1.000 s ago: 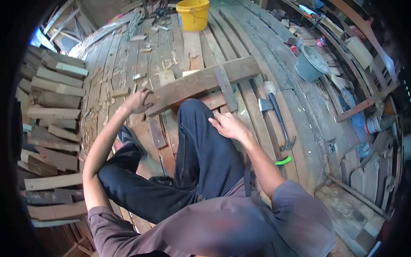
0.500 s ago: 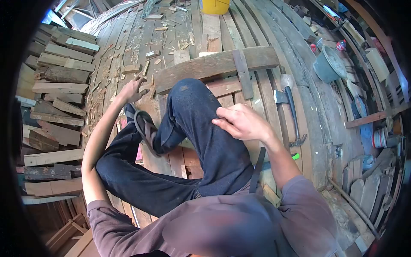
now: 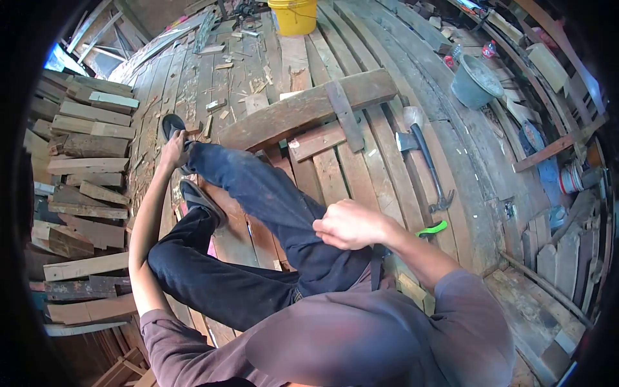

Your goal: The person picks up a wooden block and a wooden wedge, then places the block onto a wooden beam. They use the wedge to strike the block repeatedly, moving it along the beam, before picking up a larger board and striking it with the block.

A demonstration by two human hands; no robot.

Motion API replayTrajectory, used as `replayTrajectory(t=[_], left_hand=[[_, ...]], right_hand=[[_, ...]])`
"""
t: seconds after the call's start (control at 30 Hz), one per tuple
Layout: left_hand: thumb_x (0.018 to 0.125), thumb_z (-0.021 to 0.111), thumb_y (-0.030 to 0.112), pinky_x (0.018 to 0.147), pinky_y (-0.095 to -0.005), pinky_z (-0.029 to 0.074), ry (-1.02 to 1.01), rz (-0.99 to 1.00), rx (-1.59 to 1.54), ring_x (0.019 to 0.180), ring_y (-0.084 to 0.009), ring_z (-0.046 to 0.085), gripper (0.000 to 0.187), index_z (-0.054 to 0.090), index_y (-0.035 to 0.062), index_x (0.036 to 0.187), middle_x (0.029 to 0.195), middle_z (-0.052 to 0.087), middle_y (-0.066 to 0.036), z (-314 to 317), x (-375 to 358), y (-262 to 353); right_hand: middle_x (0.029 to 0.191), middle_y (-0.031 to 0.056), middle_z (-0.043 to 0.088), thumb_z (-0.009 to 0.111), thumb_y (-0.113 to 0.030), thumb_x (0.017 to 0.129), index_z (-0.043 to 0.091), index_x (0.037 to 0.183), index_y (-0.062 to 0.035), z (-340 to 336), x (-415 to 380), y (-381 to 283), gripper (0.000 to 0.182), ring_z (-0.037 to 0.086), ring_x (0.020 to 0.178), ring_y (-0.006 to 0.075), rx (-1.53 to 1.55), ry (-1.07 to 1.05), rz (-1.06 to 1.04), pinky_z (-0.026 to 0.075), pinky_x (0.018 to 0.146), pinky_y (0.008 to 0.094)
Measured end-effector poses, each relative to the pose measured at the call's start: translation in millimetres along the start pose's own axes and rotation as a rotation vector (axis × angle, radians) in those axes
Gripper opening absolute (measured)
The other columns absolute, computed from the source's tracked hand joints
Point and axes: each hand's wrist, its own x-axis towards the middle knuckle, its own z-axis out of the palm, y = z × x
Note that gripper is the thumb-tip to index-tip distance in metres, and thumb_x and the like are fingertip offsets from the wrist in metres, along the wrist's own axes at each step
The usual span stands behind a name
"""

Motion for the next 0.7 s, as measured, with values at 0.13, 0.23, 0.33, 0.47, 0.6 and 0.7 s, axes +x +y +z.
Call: replayTrajectory(t=[0.13, 0.23, 0.33, 0.47, 0.6, 0.7], left_hand=[[0.091, 0.062, 0.035, 0.087, -0.0483, 0.053, 0.035, 0.004, -0.029, 0.108, -0.0396, 0.062, 0.044, 0.053, 0.0078, 0.124, 0.125, 0.056, -0.021, -6.9, 6.7, 3.8], [0.092, 0.061, 0.037, 0.086, -0.0514, 0.053, 0.074, 0.063, -0.020, 0.108, -0.0402, 0.062, 0.045, 0.053, 0.0096, 0.127, 0.126, 0.056, -0.020, 6.6, 11.3, -2.2], [0.092, 0.060, 0.041, 0.088, -0.0533, 0.051, 0.010, 0.098, -0.029, 0.109, -0.0411, 0.061, 0.047, 0.053, 0.0111, 0.128, 0.128, 0.056, -0.019, 4.6, 5.7, 4.4], [0.094, 0.060, 0.037, 0.094, -0.0469, 0.050, -0.034, 0.119, -0.066, 0.114, -0.0388, 0.059, 0.047, 0.052, 0.0060, 0.128, 0.127, 0.058, -0.019, -14.1, -7.3, 31.1], [0.089, 0.066, 0.041, 0.098, -0.0470, 0.048, -0.103, 0.140, -0.070, 0.118, -0.0396, 0.057, 0.059, 0.048, 0.0056, 0.133, 0.133, 0.054, -0.021, -4.2, -6.2, 49.6], [0.084, 0.071, 0.043, 0.102, -0.0477, 0.046, -0.161, 0.152, 0.000, 0.122, -0.0417, 0.053, 0.075, 0.039, 0.0056, 0.141, 0.138, 0.048, -0.025, 6.2, 4.7, 61.2]], right_hand=[[0.060, 0.0172, 0.054, 0.064, -0.012, 0.089, 0.049, 0.072, -0.0021, -11.3, -11.2, -4.4, 0.025, 0.058, 0.059, 0.0373, 0.126, 0.055, 0.030, 0.042, 0.053, 0.0446], [0.061, 0.0159, 0.052, 0.063, -0.014, 0.093, 0.050, 0.072, -0.0020, -48.8, -32.2, -1.8, 0.027, 0.056, 0.054, 0.0340, 0.195, 0.032, 0.146, 0.041, 0.051, 0.0409], [0.063, 0.0177, 0.054, 0.061, -0.019, 0.095, 0.055, 0.078, -0.0018, -83.4, -47.3, 4.6, 0.024, 0.058, 0.058, 0.0362, 0.074, 0.092, 0.236, 0.043, 0.054, 0.0425], [0.059, 0.0087, 0.048, 0.067, -0.021, 0.091, 0.059, 0.078, -0.0007, -116.3, -39.0, 19.6, 0.025, 0.049, 0.053, 0.0142, -0.022, 0.530, 0.405, 0.040, 0.052, 0.0327], [0.059, 0.0058, 0.052, 0.072, -0.025, 0.087, 0.058, 0.078, 0.0005, -127.2, -5.8, 78.5, 0.031, 0.051, 0.056, 0.0128, -0.116, 0.615, 0.589, 0.041, 0.054, 0.0312], [0.067, 0.0093, 0.062, 0.074, -0.029, 0.084, 0.063, 0.083, 0.0017, -123.0, 32.7, 141.6, 0.033, 0.059, 0.062, 0.0162, -0.203, 0.604, 0.759, 0.047, 0.058, 0.0330]])
